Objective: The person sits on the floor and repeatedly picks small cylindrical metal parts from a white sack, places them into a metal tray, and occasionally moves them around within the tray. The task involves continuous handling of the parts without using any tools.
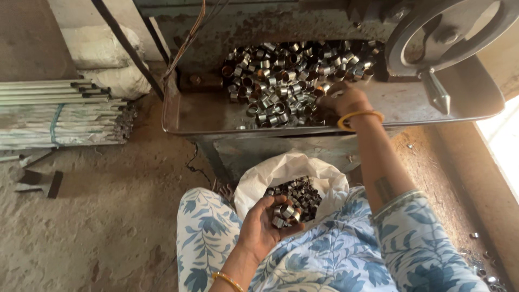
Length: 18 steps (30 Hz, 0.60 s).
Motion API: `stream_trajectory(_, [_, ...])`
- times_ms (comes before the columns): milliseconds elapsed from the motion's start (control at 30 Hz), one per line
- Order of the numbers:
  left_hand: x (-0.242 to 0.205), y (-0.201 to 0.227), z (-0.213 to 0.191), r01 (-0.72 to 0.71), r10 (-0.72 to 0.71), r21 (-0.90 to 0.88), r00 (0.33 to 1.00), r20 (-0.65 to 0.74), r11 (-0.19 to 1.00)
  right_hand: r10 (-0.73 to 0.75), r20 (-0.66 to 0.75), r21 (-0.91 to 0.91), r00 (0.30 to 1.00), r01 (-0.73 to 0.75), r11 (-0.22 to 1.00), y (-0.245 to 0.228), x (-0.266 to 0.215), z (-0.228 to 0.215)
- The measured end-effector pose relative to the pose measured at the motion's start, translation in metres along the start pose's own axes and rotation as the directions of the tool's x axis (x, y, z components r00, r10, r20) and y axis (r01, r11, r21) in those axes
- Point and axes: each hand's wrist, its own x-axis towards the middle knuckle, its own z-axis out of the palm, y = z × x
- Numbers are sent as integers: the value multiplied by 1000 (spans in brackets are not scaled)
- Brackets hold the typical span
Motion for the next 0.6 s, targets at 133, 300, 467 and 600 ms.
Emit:
stream_trajectory(133, [-9,-1,3,0,0,4,1000,-11,1000,101,37,832,994,-86,548,12,-34,-18])
stream_trajectory(300, [-4,8,12,-68,64,76,997,46,995,-182,-44,981,982,8,-193,16,-83,-37])
stream_trajectory(467, [2,13,33,-112,98,173,991,91,979,18,-14,928,1000,20,-371,20,-120,-22])
stream_trajectory(600, [12,13,54,-123,89,287,987,131,950,-122,117,832,986,-165,-530,41,-134,4])
